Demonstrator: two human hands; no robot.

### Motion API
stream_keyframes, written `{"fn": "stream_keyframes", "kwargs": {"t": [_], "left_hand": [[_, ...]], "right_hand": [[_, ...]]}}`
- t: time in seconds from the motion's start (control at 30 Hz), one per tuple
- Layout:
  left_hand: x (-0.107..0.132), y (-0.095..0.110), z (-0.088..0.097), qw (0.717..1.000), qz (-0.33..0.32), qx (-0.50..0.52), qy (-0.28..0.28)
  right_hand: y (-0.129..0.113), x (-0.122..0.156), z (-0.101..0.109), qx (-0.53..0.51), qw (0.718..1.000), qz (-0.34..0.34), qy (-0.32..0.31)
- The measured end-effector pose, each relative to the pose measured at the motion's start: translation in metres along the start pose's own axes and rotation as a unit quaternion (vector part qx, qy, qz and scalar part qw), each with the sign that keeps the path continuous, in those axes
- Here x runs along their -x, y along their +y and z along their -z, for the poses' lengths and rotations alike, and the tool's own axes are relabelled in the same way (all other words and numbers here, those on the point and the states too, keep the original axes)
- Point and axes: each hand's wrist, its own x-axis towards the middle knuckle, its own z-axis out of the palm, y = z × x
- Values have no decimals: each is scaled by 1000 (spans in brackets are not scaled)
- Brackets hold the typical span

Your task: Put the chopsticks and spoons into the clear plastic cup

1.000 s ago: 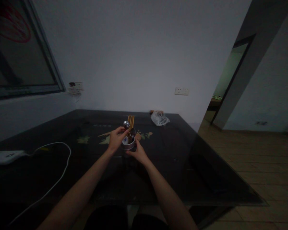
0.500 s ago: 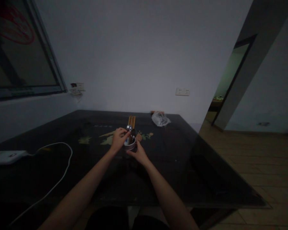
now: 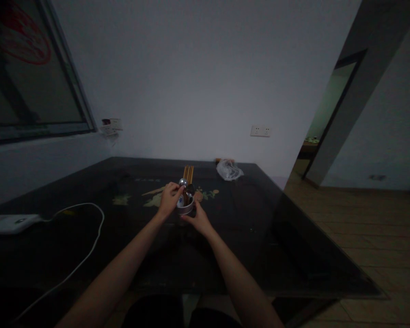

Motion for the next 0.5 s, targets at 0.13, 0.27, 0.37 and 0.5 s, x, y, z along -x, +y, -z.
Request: {"fn": "stream_keyframes", "kwargs": {"t": [0.13,0.27,0.37,0.5], "left_hand": [[0,-1,0,1000,-4,6,0],[0,-4,-2,1000,5,1,-9],[-1,-6,-2,1000,12,-1,-23],[-2,-9,-2,999,14,-3,-32]], "right_hand": [[0,0,1,9,1000,-4,0],[-1,1,0,9,1000,-5,0],[-4,2,0,13,1000,-1,-2],[-5,2,1,21,1000,-4,-1]]}}
